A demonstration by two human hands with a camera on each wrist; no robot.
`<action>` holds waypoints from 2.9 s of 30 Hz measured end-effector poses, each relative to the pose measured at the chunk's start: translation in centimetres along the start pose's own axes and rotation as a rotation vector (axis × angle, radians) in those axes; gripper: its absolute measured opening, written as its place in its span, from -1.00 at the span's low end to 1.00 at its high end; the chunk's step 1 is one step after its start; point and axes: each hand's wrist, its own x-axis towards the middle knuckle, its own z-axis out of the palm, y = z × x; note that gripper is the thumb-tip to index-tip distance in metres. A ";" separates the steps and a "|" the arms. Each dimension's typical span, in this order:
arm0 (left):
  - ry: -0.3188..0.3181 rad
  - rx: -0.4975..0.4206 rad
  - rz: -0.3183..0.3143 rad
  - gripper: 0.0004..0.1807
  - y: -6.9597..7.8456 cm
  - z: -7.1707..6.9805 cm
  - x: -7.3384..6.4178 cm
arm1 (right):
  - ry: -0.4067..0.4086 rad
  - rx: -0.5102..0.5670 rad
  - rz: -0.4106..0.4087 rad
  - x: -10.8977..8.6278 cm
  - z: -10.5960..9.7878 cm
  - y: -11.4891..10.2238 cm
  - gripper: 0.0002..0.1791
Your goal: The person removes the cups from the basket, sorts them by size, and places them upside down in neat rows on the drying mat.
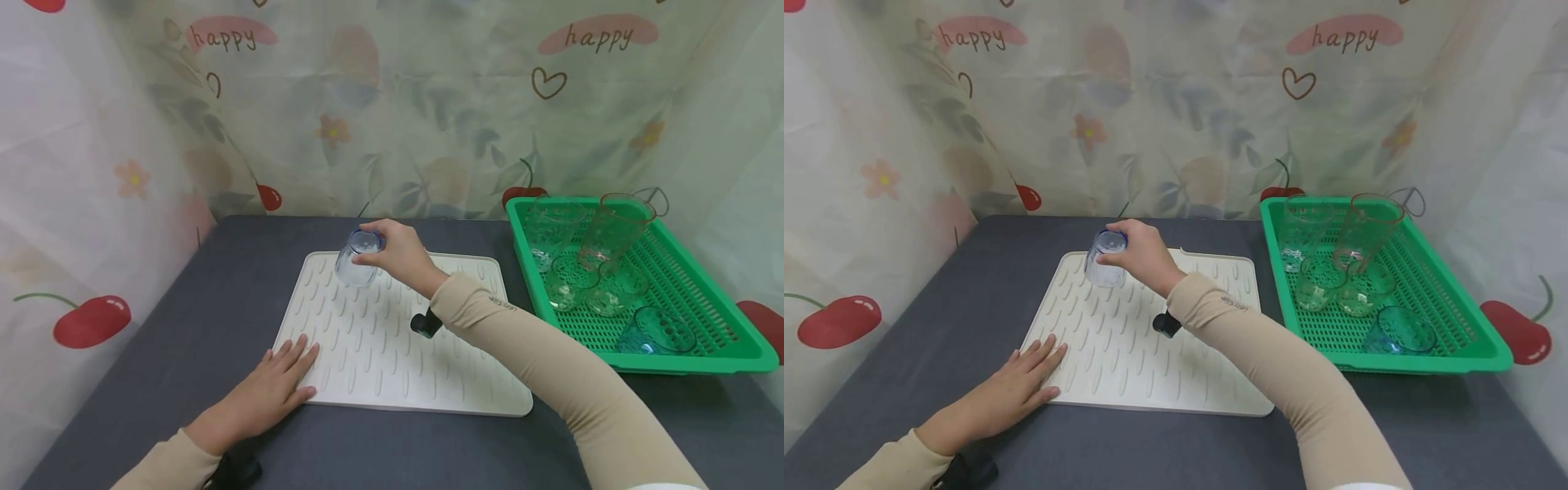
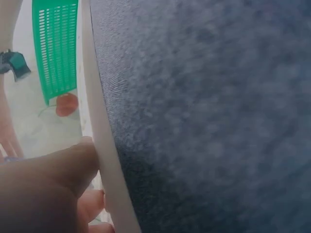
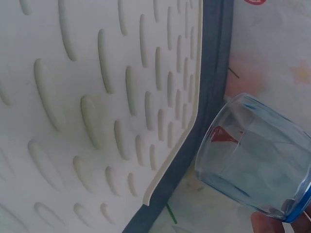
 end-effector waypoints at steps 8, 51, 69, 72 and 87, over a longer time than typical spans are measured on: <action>-0.035 -0.020 -0.003 -0.28 -0.3 0.0 0.0 | -0.014 -0.065 -0.020 1.9 3.2 1.4 -0.32; 0.004 -0.021 0.026 -0.27 -0.4 0.2 0.2 | -0.022 0.110 0.124 4.1 6.9 3.1 -0.38; -0.015 -0.029 0.006 -0.26 -0.4 0.1 0.0 | -0.103 0.176 0.076 3.7 6.6 3.1 -0.09; -0.011 -0.026 0.012 -0.26 -0.3 0.2 0.1 | -0.106 0.197 0.065 3.5 5.7 3.0 -0.05; -0.017 -0.028 0.012 -0.25 -0.2 0.5 0.2 | -0.069 0.391 -0.099 -3.2 -2.7 -1.2 -0.22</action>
